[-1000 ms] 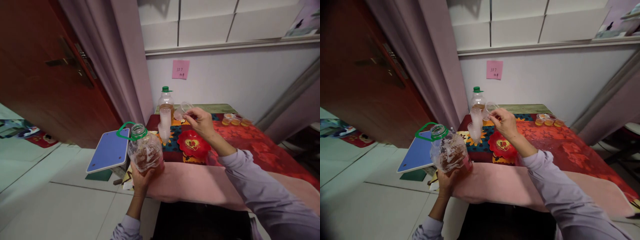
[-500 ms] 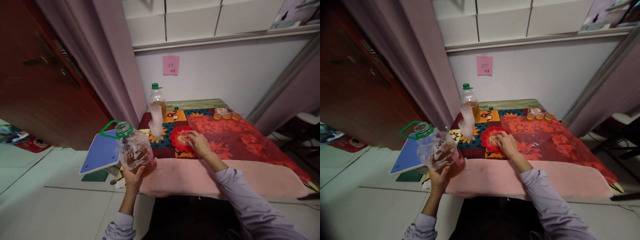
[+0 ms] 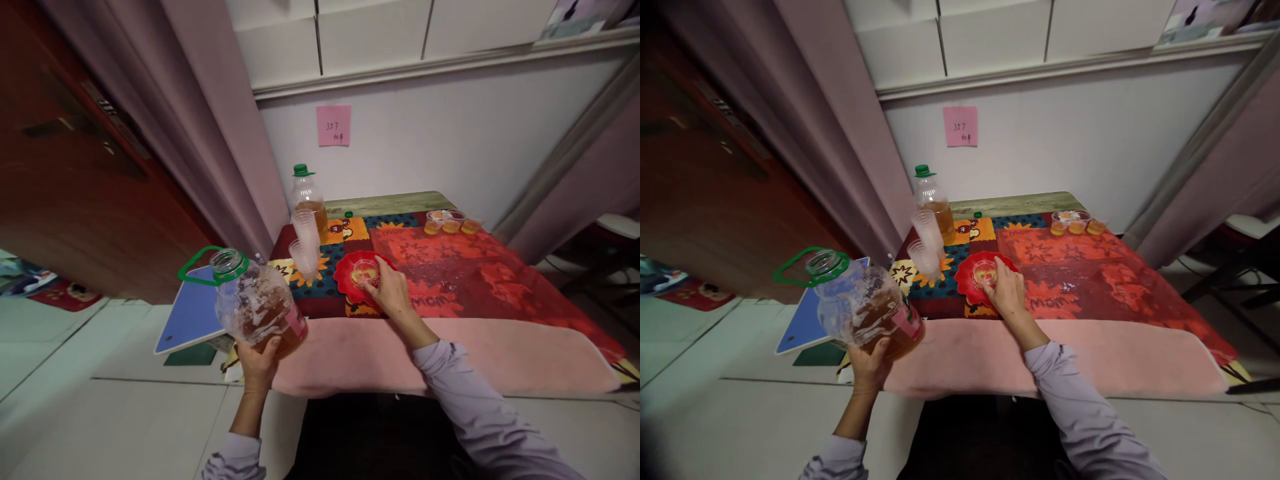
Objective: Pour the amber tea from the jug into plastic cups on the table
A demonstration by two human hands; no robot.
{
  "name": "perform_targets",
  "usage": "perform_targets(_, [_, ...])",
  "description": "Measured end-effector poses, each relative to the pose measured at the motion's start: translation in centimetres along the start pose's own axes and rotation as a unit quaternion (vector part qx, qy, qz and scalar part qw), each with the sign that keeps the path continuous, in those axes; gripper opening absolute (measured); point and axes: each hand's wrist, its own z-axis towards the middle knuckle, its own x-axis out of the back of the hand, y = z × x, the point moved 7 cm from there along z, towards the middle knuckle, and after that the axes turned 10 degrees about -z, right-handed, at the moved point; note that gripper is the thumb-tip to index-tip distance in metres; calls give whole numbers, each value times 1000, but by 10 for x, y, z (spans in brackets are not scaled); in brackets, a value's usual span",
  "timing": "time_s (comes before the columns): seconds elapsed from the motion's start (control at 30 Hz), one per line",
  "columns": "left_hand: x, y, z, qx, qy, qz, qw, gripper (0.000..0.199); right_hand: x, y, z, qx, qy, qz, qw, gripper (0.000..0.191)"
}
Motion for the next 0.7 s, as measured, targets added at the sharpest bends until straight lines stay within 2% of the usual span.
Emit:
perform_targets(0.17, [0, 1, 2, -3, 8, -4, 1000, 84, -4, 6, 2, 12, 18, 27, 999, 73])
perform_targets(0.33, [0, -1, 2, 12, 8, -9, 1000, 72, -10, 11, 2, 20, 33, 42, 998, 76])
perform_targets(0.43, [0, -1, 1, 11, 10, -9, 1000, 74, -11, 12, 1, 21, 37, 59, 997, 78])
perform_targets(0.5, [1, 0, 1, 9, 17, -11, 1000, 76, -1, 11, -2, 25, 70, 79, 994, 80])
perform_targets(0.6, [1, 0, 2, 10, 22, -10, 1000, 70, 29, 6, -10, 19, 153, 99, 983, 81])
perform_targets(0.7, [0, 3, 2, 10, 21, -6, 1000, 65, 54, -18, -21, 35, 179, 130, 975, 71])
